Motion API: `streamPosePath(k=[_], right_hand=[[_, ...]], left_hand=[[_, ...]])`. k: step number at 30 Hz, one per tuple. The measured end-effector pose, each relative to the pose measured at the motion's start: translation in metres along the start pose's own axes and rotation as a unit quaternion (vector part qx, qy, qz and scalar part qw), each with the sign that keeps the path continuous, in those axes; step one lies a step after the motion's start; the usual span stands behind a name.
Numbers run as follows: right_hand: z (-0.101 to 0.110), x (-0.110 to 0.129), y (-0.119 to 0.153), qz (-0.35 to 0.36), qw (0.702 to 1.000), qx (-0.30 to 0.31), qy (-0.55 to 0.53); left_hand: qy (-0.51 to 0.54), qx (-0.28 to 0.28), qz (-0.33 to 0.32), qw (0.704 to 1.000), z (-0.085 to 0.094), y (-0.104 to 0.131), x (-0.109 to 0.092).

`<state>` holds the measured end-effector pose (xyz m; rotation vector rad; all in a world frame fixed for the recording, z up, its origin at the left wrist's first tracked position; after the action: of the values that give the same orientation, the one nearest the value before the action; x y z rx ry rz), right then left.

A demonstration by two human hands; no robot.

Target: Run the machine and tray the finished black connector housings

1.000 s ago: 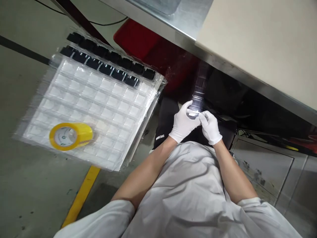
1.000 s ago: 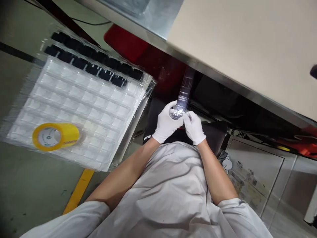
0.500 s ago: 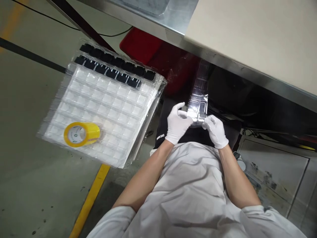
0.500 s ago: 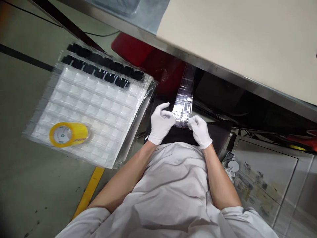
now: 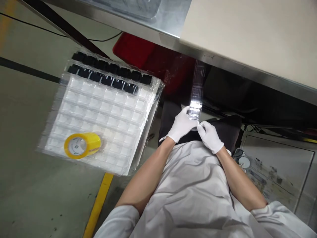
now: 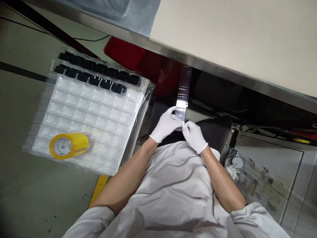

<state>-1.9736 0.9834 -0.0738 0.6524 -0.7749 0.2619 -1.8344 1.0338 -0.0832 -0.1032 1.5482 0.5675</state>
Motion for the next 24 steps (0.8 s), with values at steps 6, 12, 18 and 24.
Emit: streamPosePath(k=[6,12,18,24], right_hand=[[-0.014,-0.025,0.023,-0.006,0.999,0.029,0.033],[-0.024,-0.03,0.051,-0.002,0.999,0.025,0.023],[-0.012,-0.015,0.093,-0.03,0.998,-0.007,-0.055],[0.012,-0.002,0.115,-0.027,0.989,-0.014,-0.141]], left_hand=[[-0.042,-0.022,0.059,0.997,0.0,0.025,0.025],[-0.003,-0.058,0.1,0.993,-0.007,0.054,0.03],[0.086,-0.076,0.129,0.985,-0.013,0.092,0.015],[0.293,-0.047,0.073,0.952,-0.023,0.113,-0.006]])
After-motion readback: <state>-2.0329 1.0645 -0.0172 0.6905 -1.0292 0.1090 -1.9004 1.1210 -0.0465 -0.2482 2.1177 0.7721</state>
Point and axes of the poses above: each hand's wrist, its own y-axis away from the middle knuckle, its own z-axis out of the back of the hand, x = y × z, the point moved 5 cm from there along -y, towards the middle knuckle, and after that the axes turned 15 degrees about -z, right-handed, at the moved point
